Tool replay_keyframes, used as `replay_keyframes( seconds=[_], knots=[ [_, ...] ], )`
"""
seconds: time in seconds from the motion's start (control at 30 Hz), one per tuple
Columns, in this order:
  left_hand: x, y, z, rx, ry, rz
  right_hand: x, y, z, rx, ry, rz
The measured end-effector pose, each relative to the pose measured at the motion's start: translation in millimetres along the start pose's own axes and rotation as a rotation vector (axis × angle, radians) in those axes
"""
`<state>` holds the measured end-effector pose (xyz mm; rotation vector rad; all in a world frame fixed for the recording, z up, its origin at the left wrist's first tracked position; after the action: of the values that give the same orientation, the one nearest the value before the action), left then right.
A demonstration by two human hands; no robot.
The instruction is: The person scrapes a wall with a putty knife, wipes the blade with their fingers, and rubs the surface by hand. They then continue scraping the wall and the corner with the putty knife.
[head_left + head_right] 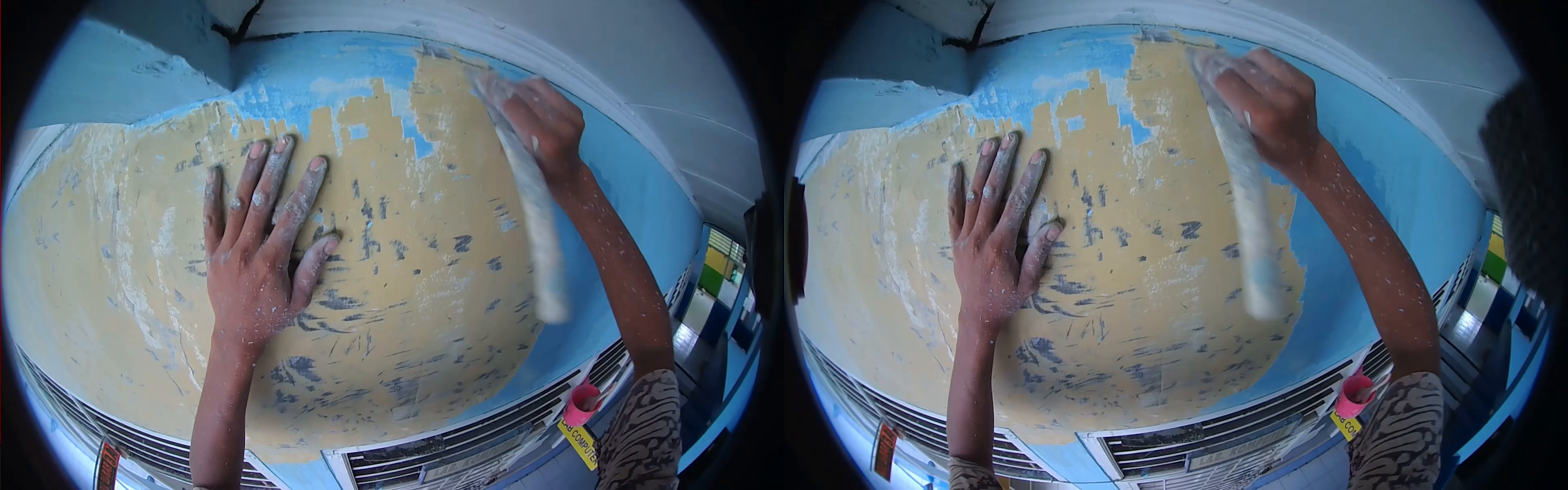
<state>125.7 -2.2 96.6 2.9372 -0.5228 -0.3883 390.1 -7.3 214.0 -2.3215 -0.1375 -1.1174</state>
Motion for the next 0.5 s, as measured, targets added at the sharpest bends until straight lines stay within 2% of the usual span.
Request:
replay_keyframes(
  seconds=[0.03, 0.1, 0.2, 0.3, 0.4, 0.5],
  knots=[
    [-0.9, 1.3, -1.0, 0.013, 0.002, 0.012, 1.5, 0.4, 2.2, 0.000, -0.001, 0.000],
    [-1.2, 1.7, -0.4, 0.023, 0.012, 0.014, 0.7, 1.8, 4.6, 0.051, 0.153, -0.020],
    [0.0, 0.7, -1.7, 0.016, 0.000, 0.014, 17.0, -6.8, -6.1, 0.021, 0.007, 0.029],
    [-0.1, 0.0, -0.3, 0.002, -0.001, -0.011, -5.0, -1.0, -4.0, -0.010, 0.049, 0.000],
    [-0.5, -0.1, -0.6, 0.005, -0.002, -0.039, 6.3, -6.4, -3.9, -0.009, 0.134, -0.057],
    [-0.8, -0.7, -2.3, 0.006, -0.014, -0.049, 10.1, -10.0, -12.7, 0.033, 0.030, 0.000]
  ],
)
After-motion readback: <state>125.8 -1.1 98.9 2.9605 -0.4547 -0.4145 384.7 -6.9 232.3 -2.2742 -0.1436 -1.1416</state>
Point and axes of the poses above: each hand's wrist, its own z-axis away from the middle knuckle, its own y-axis out of the back of the hand, x = y × z, the point moved 6 cm from there along -z, towards the middle knuckle, and after that the axes turned 10 degrees about z, right-handed, at the moved point
